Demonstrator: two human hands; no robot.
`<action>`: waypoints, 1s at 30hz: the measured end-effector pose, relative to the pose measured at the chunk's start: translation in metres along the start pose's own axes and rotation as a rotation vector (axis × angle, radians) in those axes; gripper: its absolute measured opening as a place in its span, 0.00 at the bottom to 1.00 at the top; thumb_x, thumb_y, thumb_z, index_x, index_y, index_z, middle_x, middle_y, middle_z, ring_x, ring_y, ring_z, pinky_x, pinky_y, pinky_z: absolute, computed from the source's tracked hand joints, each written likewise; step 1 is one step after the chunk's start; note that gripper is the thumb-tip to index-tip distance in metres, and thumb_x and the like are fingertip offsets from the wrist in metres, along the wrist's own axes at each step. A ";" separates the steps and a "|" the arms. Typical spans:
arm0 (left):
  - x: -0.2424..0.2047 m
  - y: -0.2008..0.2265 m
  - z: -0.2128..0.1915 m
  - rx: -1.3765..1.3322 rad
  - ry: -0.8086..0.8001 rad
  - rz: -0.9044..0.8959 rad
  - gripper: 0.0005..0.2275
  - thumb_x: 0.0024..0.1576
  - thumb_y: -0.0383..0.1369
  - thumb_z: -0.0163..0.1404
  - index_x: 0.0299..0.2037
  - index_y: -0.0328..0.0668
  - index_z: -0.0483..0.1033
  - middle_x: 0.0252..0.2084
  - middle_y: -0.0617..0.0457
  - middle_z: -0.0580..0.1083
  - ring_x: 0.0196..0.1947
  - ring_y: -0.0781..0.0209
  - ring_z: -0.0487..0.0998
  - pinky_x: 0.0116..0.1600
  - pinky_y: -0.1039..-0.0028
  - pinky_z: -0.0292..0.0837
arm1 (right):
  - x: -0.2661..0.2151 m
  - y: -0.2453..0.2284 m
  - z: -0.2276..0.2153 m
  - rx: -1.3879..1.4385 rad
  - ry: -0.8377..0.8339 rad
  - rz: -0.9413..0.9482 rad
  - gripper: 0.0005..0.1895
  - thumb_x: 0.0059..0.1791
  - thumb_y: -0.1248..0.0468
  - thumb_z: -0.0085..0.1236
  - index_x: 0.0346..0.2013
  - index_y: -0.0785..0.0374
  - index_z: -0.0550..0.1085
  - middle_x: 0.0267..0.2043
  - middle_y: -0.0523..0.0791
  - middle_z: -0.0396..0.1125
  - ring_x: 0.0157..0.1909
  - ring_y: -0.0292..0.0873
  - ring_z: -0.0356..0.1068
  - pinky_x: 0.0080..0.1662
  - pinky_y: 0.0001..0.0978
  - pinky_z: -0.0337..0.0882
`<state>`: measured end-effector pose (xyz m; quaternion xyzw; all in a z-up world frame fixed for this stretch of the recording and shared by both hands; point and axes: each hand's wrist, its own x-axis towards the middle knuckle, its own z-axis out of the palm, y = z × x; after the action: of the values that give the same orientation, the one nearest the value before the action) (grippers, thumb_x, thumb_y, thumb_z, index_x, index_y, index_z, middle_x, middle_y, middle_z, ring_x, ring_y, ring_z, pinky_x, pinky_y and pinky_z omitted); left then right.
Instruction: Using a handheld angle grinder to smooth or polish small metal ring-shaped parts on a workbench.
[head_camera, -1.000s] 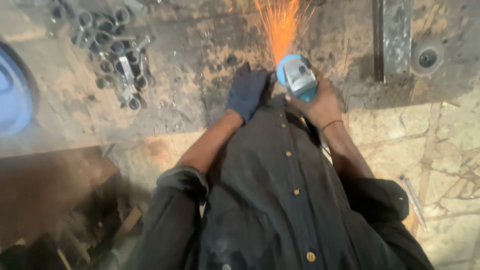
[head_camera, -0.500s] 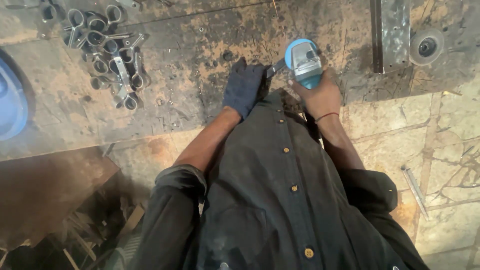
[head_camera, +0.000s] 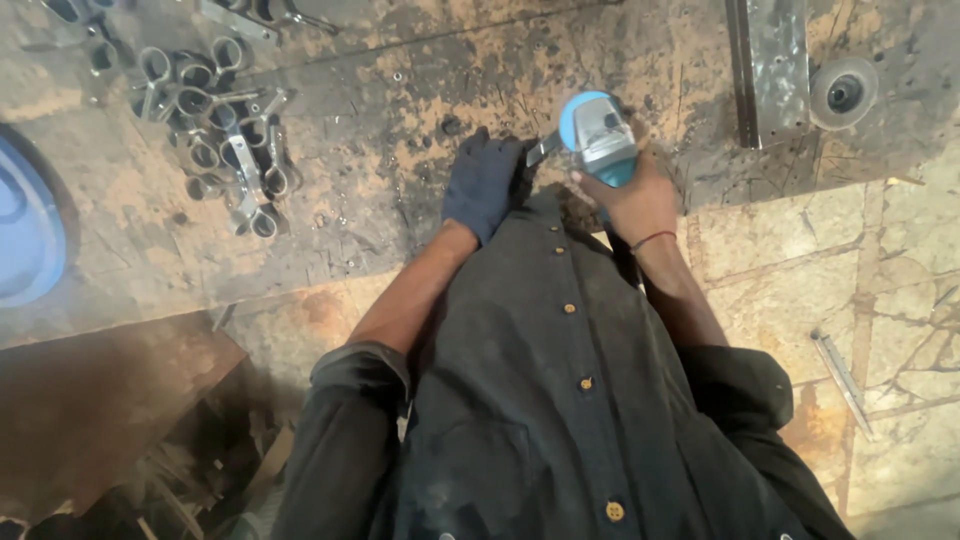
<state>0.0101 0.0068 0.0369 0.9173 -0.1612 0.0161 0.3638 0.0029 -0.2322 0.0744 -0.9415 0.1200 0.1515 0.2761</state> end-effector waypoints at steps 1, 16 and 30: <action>0.000 -0.002 0.001 0.005 0.000 0.002 0.14 0.53 0.34 0.55 0.49 0.44 0.76 0.40 0.45 0.76 0.44 0.39 0.73 0.56 0.53 0.65 | -0.001 0.002 -0.002 0.004 0.001 -0.002 0.43 0.41 0.38 0.73 0.51 0.72 0.72 0.44 0.60 0.74 0.47 0.61 0.76 0.48 0.48 0.74; 0.086 0.014 -0.056 0.321 0.090 0.074 0.13 0.56 0.29 0.53 0.52 0.41 0.75 0.48 0.39 0.75 0.51 0.34 0.73 0.66 0.46 0.61 | -0.034 0.029 -0.012 0.149 0.264 0.101 0.41 0.41 0.39 0.74 0.45 0.74 0.71 0.39 0.61 0.73 0.43 0.63 0.75 0.44 0.50 0.73; -0.044 -0.038 -0.039 0.157 0.117 -0.268 0.11 0.62 0.38 0.50 0.49 0.41 0.76 0.51 0.32 0.74 0.56 0.30 0.70 0.61 0.48 0.64 | -0.031 0.043 -0.003 0.140 0.268 0.054 0.38 0.41 0.42 0.76 0.44 0.73 0.73 0.41 0.59 0.73 0.42 0.59 0.75 0.42 0.50 0.72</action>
<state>-0.0162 0.0714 0.0334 0.9537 -0.0140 0.0334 0.2985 -0.0379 -0.2649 0.0671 -0.9281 0.1915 0.0233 0.3185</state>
